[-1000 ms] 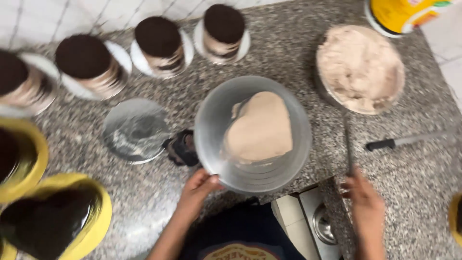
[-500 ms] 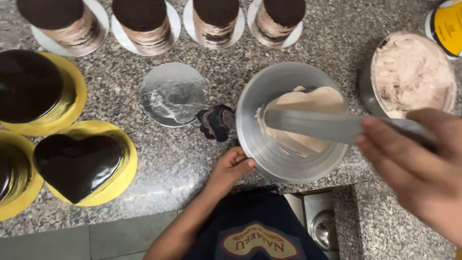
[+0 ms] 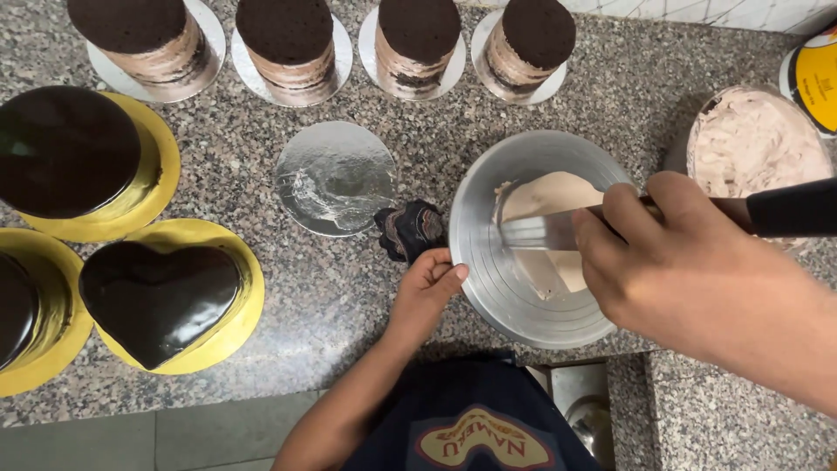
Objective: Smoothing chocolate frosting on a heart-shaped cake using an offset spatula on a turntable.
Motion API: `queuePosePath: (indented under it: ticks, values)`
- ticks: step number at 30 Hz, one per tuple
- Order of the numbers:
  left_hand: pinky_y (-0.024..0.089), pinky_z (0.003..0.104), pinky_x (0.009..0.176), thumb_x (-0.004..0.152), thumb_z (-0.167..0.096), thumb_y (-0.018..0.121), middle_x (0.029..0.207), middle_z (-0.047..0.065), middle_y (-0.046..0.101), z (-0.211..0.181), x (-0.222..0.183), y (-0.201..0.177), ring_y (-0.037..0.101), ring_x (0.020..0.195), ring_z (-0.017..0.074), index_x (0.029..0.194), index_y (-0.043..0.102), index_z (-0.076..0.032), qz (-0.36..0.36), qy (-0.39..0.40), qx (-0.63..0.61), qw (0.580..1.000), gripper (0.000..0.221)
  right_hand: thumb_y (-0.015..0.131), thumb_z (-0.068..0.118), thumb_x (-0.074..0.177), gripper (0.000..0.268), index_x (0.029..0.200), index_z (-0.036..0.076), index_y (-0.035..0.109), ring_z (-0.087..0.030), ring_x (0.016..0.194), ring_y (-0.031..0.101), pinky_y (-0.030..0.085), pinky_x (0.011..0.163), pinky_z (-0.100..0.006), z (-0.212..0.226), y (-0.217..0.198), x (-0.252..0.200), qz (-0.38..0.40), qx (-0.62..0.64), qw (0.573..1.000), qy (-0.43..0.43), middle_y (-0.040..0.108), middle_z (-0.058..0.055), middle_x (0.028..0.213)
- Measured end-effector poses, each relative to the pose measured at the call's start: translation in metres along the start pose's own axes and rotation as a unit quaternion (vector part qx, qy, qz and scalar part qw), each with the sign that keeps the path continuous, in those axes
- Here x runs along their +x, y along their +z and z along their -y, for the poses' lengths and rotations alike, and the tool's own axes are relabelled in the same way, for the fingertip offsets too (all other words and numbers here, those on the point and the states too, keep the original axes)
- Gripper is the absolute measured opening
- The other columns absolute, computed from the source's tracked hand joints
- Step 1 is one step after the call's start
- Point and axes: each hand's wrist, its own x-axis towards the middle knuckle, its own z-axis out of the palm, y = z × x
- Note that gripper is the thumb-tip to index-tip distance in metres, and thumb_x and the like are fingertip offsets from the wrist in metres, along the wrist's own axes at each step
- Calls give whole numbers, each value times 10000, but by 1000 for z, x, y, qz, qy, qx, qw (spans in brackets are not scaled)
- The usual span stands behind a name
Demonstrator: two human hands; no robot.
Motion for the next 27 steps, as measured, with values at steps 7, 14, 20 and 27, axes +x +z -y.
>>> queuePosePath:
  ticks: [7, 14, 20, 27]
  values:
    - [574, 292, 842, 1010, -131, 635, 1039, 110, 738, -1, 1, -1, 693, 924, 135, 1250, 574, 55, -4, -17, -17, 1000, 310, 732, 200, 806, 244, 954, 17, 795, -212, 910, 653, 442, 770, -321, 0, 11, -4, 38, 36, 999, 8, 715, -26, 971]
    - [564, 279, 849, 1009, -148, 640, 1036, 110, 747, -4, -6, 2, 693, 932, 127, 1250, 580, 54, -3, -18, 20, 1000, 320, 731, 178, 772, 164, 860, 48, 776, -188, 861, 630, 441, 761, -319, -14, 8, 7, 4, 5, 1000, 30, 675, 1, 896]
    - [569, 287, 850, 1007, -156, 651, 1047, 107, 743, 0, -11, 2, 690, 939, 132, 1250, 571, 57, 5, -6, 5, 1000, 333, 744, 186, 779, 124, 783, 71, 697, -198, 809, 606, 433, 687, -318, -25, 15, 15, 81, 38, 996, 17, 598, 31, 791]
    - [584, 307, 826, 998, -159, 644, 1037, 110, 738, -3, -6, 2, 694, 917, 142, 1257, 568, 50, 0, -29, -6, 1000, 342, 757, 200, 776, 161, 880, 99, 686, -198, 789, 604, 433, 636, -309, -30, 7, 18, 130, 70, 989, 2, 594, 26, 773]
